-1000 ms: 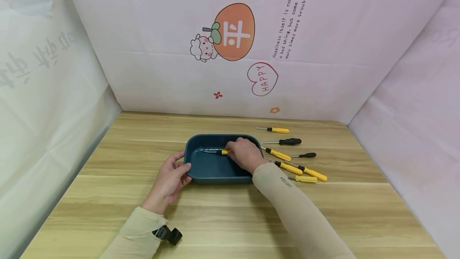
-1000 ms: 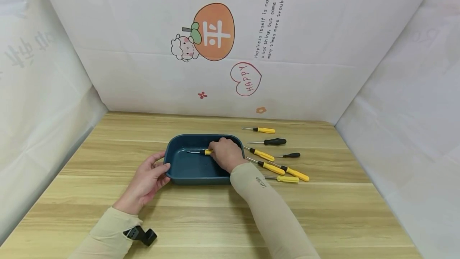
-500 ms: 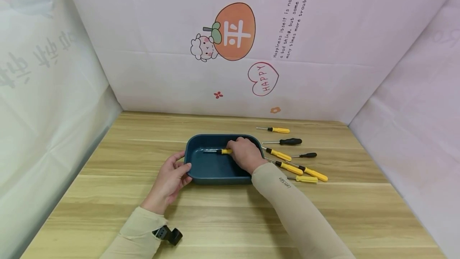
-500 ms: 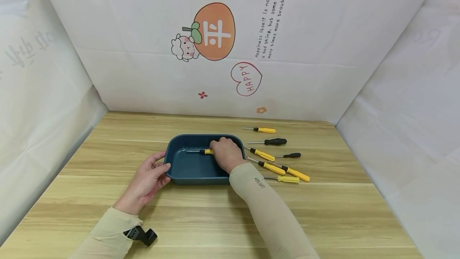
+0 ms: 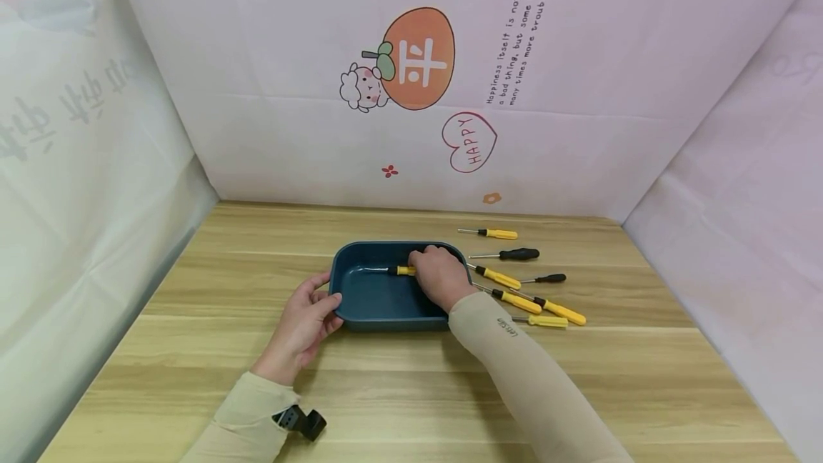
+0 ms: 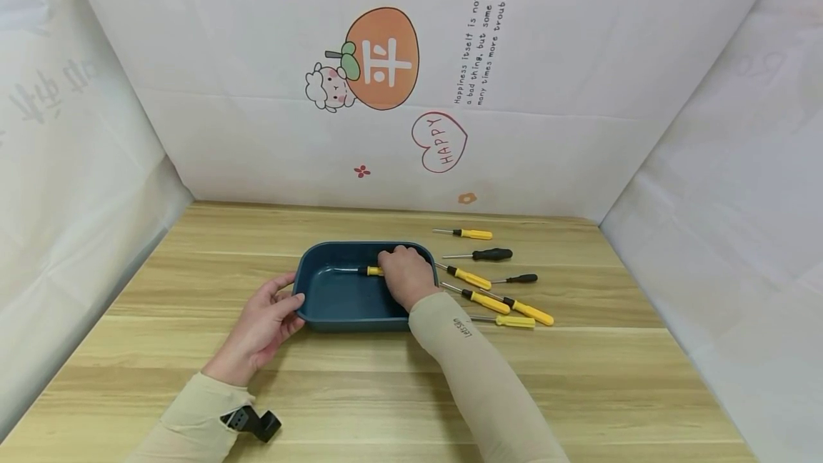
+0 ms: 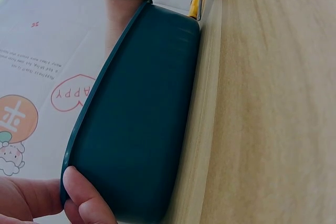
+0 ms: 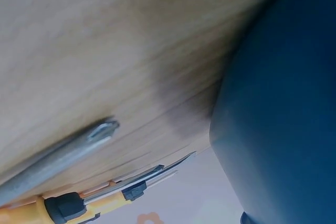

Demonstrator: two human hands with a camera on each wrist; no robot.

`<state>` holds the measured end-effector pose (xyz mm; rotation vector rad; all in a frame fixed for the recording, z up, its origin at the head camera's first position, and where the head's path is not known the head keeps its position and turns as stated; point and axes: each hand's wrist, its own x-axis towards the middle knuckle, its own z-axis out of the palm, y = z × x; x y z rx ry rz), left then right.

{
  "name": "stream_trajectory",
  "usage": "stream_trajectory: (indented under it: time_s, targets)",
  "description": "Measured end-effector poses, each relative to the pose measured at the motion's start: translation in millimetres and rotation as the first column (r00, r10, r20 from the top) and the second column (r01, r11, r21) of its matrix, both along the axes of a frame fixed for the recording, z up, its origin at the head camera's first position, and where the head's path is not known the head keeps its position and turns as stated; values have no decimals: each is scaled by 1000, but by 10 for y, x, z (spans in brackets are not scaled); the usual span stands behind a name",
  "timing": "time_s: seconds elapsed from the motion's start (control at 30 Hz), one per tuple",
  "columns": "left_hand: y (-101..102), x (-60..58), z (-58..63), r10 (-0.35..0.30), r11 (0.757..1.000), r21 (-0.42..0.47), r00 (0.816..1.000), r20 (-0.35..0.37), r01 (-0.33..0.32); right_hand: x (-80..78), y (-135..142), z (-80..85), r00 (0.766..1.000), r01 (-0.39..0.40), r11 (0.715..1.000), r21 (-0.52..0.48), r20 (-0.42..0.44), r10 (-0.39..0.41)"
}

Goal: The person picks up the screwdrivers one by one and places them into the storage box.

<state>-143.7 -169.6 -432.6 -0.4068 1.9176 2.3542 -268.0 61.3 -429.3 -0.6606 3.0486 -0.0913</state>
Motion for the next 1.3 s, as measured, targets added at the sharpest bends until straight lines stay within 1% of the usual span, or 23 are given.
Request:
stream_trajectory:
  time_s: [0.87, 1.3]
  targets:
    - [1, -13, -3, -6, 1000, -5, 1000, -2, 6, 6, 5, -2, 1000, 1, 1000, 7, -24, -1]
    - [9, -1, 14, -2, 1000, -8, 1000, 4, 2, 3, 22, -13, 1000, -3, 1000, -4, -16, 3]
